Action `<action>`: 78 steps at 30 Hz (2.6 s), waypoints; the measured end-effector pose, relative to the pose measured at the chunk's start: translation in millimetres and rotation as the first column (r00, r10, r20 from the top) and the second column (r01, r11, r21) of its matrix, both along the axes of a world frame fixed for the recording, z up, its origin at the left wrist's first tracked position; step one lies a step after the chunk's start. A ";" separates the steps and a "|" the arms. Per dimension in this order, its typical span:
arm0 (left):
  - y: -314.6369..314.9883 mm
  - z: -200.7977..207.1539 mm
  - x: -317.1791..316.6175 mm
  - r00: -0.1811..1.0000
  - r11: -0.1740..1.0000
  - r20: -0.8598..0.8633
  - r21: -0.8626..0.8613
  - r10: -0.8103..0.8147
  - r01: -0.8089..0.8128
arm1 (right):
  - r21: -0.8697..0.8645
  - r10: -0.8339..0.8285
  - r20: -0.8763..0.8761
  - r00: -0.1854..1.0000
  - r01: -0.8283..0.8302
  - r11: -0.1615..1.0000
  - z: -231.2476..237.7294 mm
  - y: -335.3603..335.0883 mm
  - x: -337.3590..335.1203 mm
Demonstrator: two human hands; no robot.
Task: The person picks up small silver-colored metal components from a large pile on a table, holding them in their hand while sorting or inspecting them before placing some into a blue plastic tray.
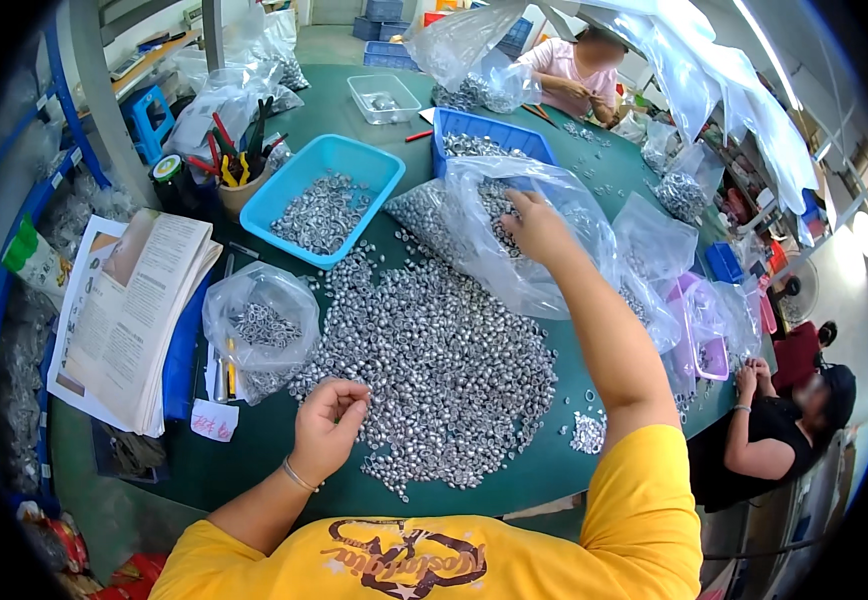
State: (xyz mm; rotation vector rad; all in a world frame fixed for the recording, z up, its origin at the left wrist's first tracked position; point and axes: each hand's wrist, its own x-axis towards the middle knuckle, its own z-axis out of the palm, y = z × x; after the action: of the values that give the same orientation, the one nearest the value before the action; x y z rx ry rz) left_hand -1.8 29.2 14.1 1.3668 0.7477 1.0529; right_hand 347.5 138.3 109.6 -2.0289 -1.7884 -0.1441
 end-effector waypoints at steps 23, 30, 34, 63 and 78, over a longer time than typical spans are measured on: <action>158.8 16.7 232.5 0.662 0.494 0.661 -0.733 0.353 0.469 | 0.261 0.467 -0.687 -0.557 0.411 0.874 -80.9 -70.8 44.5; 178.3 -13.3 209.5 0.612 0.533 0.772 -0.594 0.169 0.602 | -0.022 0.289 -0.608 -0.740 0.379 0.925 -92.4 -39.4 68.6; 167.0 25.0 214.8 0.728 0.583 0.675 -0.643 0.123 0.497 | 0.167 0.118 -0.985 0.124 0.850 0.499 -114.6 -29.5 124.6; 20.0 -0.9 51.0 0.860 0.762 -0.492 0.606 0.136 0.226 | 0.157 0.301 -0.238 0.923 -0.269 0.950 -96.9 -166.7 -96.8; -26.3 -7.5 47.8 0.928 0.831 -0.368 0.495 -0.066 0.255 | -0.058 -0.027 -0.909 0.415 -0.062 0.996 -95.0 -208.8 -145.6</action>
State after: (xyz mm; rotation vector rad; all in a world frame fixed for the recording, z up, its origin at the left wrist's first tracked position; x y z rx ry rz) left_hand 46.1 2.9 6.7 2.1008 0.5804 0.9344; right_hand 201.9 -70.5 14.6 -1.5601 -1.0528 0.9205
